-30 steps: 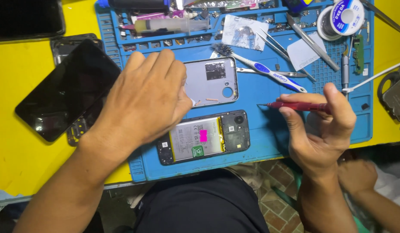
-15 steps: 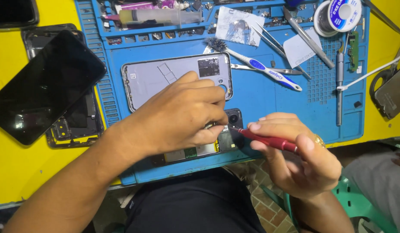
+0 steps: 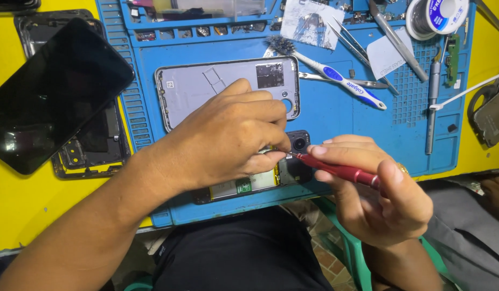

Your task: Assembling internal components of a smartphone and securing them with screws at a repair station.

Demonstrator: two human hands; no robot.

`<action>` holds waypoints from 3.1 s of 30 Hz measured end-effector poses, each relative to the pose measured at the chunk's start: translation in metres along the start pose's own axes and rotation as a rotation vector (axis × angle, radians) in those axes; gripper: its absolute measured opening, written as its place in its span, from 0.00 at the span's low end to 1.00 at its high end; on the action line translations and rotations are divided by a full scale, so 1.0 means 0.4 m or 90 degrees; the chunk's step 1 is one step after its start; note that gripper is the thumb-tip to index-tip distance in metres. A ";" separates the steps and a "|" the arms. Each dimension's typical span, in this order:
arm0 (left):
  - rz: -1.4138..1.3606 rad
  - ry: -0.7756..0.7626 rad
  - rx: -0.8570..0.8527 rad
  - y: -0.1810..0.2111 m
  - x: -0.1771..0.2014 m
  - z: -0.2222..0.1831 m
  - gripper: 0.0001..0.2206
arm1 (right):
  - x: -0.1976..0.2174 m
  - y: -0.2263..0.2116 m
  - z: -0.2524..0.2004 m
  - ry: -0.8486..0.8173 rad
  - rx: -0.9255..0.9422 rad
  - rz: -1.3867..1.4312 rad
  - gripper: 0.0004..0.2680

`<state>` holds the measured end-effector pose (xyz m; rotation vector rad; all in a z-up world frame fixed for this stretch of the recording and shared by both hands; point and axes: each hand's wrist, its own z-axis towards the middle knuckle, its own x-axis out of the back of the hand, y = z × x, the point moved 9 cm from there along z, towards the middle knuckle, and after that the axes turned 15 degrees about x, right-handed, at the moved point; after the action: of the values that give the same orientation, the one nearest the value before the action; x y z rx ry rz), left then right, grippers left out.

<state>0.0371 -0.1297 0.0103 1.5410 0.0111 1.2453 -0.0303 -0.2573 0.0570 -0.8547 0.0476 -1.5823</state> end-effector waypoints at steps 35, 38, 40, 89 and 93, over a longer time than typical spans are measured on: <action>0.435 0.128 0.075 -0.078 0.148 -0.063 0.10 | -0.058 0.016 0.011 -0.162 -0.017 -0.067 0.21; 0.406 0.126 0.059 -0.066 0.145 -0.063 0.10 | -0.038 0.019 -0.003 -0.120 0.022 -0.135 0.16; 0.403 0.102 0.066 -0.059 0.130 -0.061 0.10 | -0.050 0.012 0.012 -0.146 -0.008 -0.077 0.15; 0.160 0.023 0.026 -0.023 -0.026 -0.025 0.11 | -0.074 0.016 0.000 -0.114 -0.012 -0.069 0.17; 0.150 0.010 0.039 -0.024 -0.025 -0.024 0.11 | -0.072 0.011 0.009 -0.136 -0.009 -0.081 0.16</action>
<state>0.0313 -0.1249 -0.0049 1.6207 -0.1265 1.4539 -0.0261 -0.2316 0.0432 -1.0507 -0.1505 -1.6016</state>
